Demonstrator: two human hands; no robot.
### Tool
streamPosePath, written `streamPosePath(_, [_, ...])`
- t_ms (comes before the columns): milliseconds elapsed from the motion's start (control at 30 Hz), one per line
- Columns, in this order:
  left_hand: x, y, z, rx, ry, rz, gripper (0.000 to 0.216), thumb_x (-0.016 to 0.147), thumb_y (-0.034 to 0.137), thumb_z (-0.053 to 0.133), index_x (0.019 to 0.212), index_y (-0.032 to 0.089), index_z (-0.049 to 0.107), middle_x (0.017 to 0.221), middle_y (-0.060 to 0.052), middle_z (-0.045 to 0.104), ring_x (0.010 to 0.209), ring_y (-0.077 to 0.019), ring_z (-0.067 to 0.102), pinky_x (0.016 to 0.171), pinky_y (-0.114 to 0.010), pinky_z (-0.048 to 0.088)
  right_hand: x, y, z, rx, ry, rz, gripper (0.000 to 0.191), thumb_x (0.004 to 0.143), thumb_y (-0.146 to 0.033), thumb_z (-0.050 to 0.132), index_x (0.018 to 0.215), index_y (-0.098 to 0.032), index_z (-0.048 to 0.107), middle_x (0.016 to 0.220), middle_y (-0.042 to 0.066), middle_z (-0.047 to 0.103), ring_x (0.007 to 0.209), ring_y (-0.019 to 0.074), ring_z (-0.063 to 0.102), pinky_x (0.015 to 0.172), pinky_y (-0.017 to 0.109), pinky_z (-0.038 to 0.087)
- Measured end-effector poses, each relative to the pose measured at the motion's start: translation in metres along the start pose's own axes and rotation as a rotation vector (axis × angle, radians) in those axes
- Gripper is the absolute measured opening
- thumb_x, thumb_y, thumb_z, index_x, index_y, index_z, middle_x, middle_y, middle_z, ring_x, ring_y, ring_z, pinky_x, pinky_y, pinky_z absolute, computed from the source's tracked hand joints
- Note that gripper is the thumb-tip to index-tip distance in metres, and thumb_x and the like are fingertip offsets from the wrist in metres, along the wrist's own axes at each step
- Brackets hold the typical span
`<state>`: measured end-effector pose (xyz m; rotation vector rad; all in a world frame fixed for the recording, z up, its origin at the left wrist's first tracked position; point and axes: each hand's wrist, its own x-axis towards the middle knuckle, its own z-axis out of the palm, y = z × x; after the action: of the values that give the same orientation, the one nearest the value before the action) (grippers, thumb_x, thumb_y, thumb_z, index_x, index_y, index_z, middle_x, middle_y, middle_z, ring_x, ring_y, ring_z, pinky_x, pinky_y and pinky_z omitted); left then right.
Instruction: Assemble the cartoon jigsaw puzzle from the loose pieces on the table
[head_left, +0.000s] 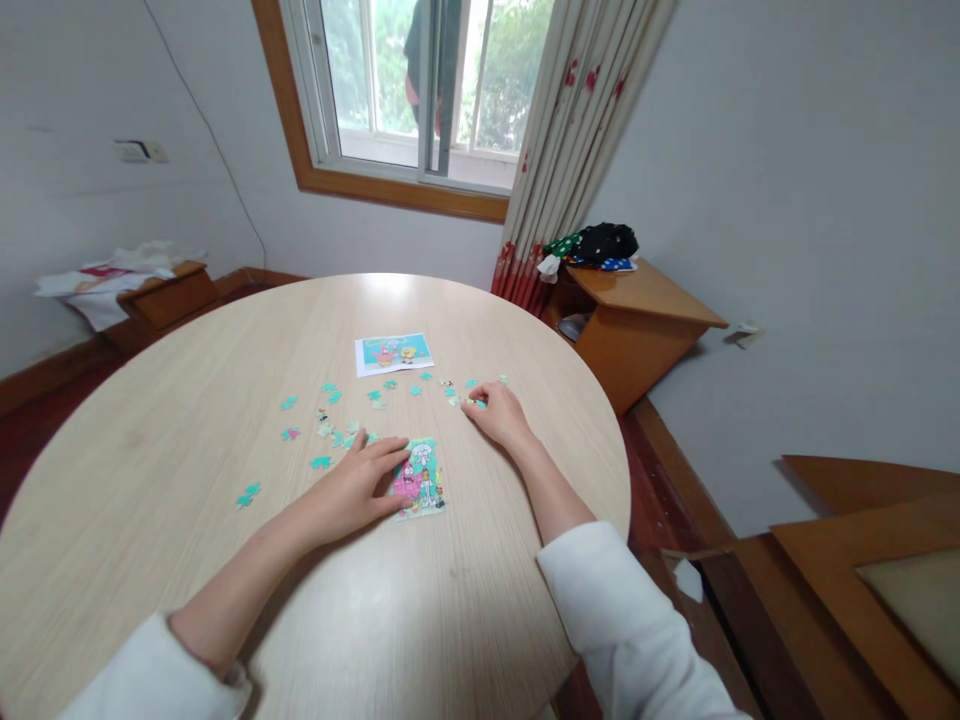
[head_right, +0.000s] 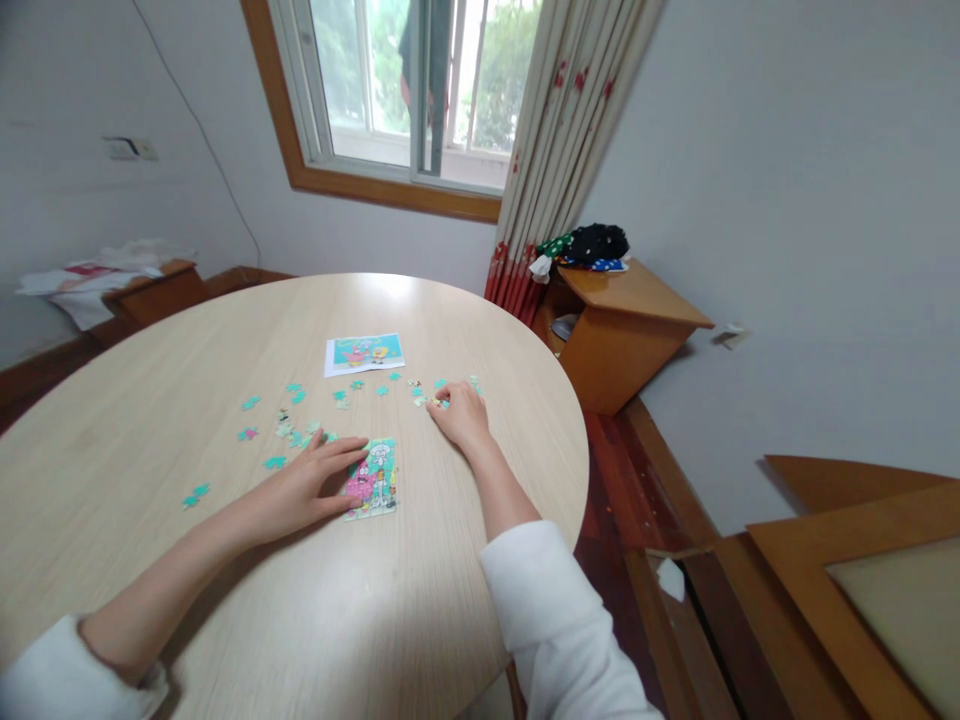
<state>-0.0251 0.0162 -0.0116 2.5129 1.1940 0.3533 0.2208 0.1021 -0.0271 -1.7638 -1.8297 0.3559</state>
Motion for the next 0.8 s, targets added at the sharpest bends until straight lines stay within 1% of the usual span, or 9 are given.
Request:
streamPosePath(100, [0.0003,-0.0003,0.0,-0.006,0.005,-0.007,0.046,0.085,0.045,0.054,0.124,0.021,0.055,0.139,-0.012,0.049,0.128,-0.0296,0.045,0.113,-0.057,0.013,0.0006,0.0009,0.0045,-0.043,0.018,0.014,0.017,0.075,-0.024,0.061,0.088,-0.015,0.066,0.095,0.008,0.065,0.091,0.0185,0.057,0.084,0.031,0.041])
streamPosePath(200, [0.0009,-0.0001,0.0002,-0.018,0.008,-0.014,0.049,0.085,0.046,0.053,0.127,0.021,0.054,0.139,-0.013,0.05,0.127,-0.029,0.046,0.113,-0.056,0.014,0.0022,0.0026,0.006,-0.04,0.028,0.033,0.019,0.074,-0.024,0.062,0.091,-0.014,0.065,0.098,0.01,0.064,0.093,0.0188,0.057,0.084,0.031,0.041])
streamPosePath(267, [0.0013,0.0008,0.0001,-0.023,0.006,-0.019,0.049,0.086,0.047,0.052,0.127,0.021,0.054,0.139,-0.013,0.05,0.127,-0.0291,0.046,0.113,-0.056,0.014,0.0032,0.0034,0.0052,-0.027,0.024,0.034,0.018,0.073,-0.023,0.063,0.088,-0.014,0.065,0.096,0.009,0.065,0.091,0.0185,0.057,0.083,0.03,0.041])
streamPosePath(367, [0.0017,0.0027,0.0003,-0.031,-0.004,-0.041,0.05,0.087,0.049,0.049,0.127,0.018,0.054,0.139,-0.015,0.049,0.128,-0.0294,0.045,0.113,-0.057,0.012,0.004,0.0038,0.0023,-0.009,0.003,0.037,0.011,0.074,-0.023,0.064,0.081,-0.014,0.066,0.089,0.007,0.065,0.086,0.0174,0.057,0.081,0.029,0.041])
streamPosePath(467, [0.0015,0.004,0.0017,-0.027,-0.005,-0.046,0.054,0.088,0.052,0.048,0.13,0.018,0.051,0.14,-0.016,0.047,0.13,-0.0296,0.043,0.112,-0.059,0.009,0.0041,0.0034,-0.0003,-0.002,-0.019,0.053,0.01,0.075,-0.024,0.064,0.077,-0.014,0.065,0.083,0.006,0.065,0.081,0.0163,0.057,0.078,0.028,0.041])
streamPosePath(633, [0.0,0.0047,0.0043,0.011,-0.033,-0.033,0.069,0.081,0.059,0.054,0.135,0.016,0.045,0.144,-0.018,0.042,0.133,-0.0328,0.036,0.112,-0.06,0.009,0.0043,0.0035,-0.0008,-0.022,-0.03,0.063,0.01,0.076,-0.024,0.064,0.078,-0.015,0.064,0.086,0.007,0.064,0.083,0.0168,0.057,0.078,0.028,0.041])
streamPosePath(800, [-0.0004,0.0046,0.0048,0.043,-0.051,-0.029,0.071,0.081,0.059,0.054,0.137,0.017,0.043,0.144,-0.018,0.041,0.135,-0.0326,0.035,0.112,-0.059,0.01,0.0046,0.0053,0.0012,-0.012,-0.034,0.053,0.01,0.076,-0.023,0.065,0.08,-0.015,0.063,0.089,0.008,0.064,0.085,0.0174,0.056,0.078,0.029,0.04])
